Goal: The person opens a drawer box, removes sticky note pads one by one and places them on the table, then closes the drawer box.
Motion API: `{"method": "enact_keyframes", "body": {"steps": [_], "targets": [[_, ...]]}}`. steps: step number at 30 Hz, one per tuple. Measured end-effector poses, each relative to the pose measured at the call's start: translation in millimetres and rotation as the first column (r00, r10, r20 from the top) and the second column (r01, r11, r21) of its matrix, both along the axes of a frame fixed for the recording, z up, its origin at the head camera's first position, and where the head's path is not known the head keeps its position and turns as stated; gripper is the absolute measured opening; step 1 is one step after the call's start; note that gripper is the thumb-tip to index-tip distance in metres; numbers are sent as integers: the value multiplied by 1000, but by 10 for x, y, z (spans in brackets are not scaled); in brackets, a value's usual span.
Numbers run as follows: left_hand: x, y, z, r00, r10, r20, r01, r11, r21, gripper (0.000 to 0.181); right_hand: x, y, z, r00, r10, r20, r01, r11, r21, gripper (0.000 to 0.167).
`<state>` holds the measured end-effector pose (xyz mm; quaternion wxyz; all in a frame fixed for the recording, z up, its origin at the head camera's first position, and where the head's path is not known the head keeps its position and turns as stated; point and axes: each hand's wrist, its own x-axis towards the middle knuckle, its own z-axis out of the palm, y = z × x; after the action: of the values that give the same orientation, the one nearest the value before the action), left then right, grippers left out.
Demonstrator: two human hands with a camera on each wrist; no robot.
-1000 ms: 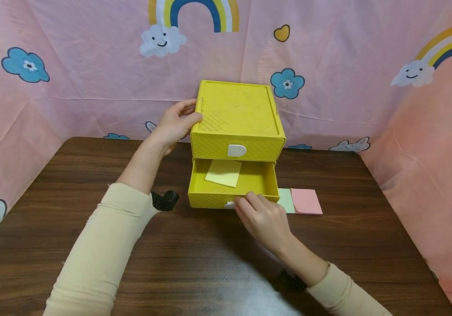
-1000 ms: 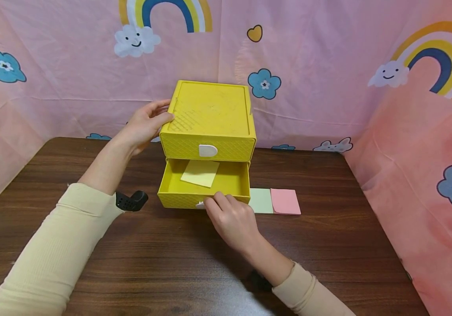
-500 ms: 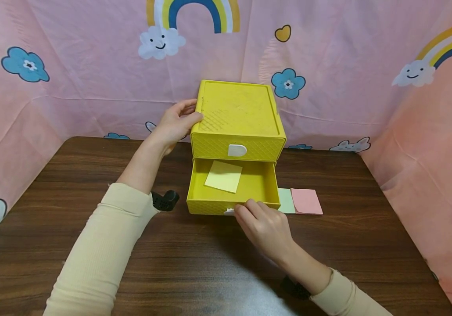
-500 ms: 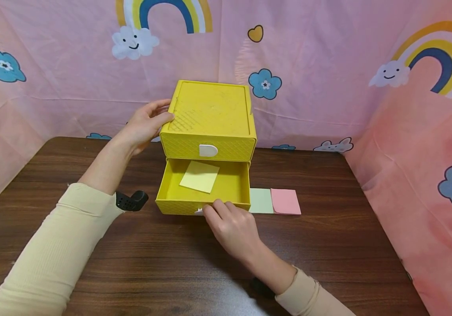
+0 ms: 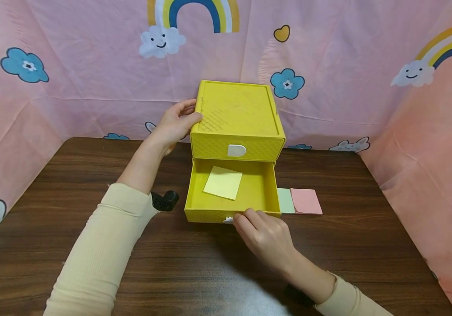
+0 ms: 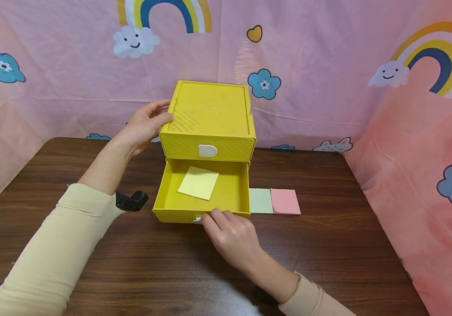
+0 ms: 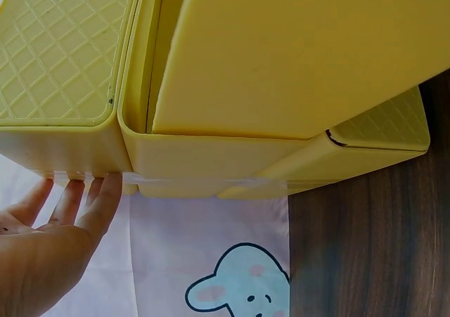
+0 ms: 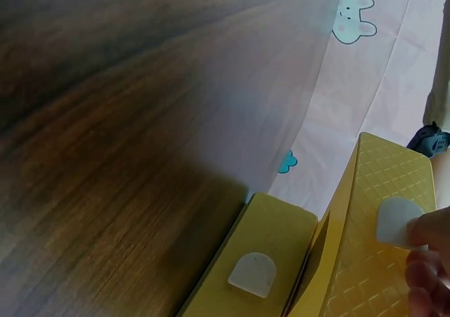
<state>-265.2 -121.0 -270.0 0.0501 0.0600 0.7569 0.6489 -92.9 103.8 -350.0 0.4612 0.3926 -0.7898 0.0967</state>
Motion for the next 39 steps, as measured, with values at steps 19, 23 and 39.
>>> {"method": "enact_keyframes", "body": {"steps": [19,23,39], "targets": [[-2,-4,0,1000,2,6,-2,1000,3,59,132,21,7,999,31,-33,-31,1000,3,26],[-2,-3,-7,1000,5,-2,-5,1000,6,58,156,27,1,999,29,-26,-29,1000,0,26],[-7,1,-9,1000,7,3,-7,1000,11,59,257,16,-42,998,49,-30,-48,999,21,27]]}}
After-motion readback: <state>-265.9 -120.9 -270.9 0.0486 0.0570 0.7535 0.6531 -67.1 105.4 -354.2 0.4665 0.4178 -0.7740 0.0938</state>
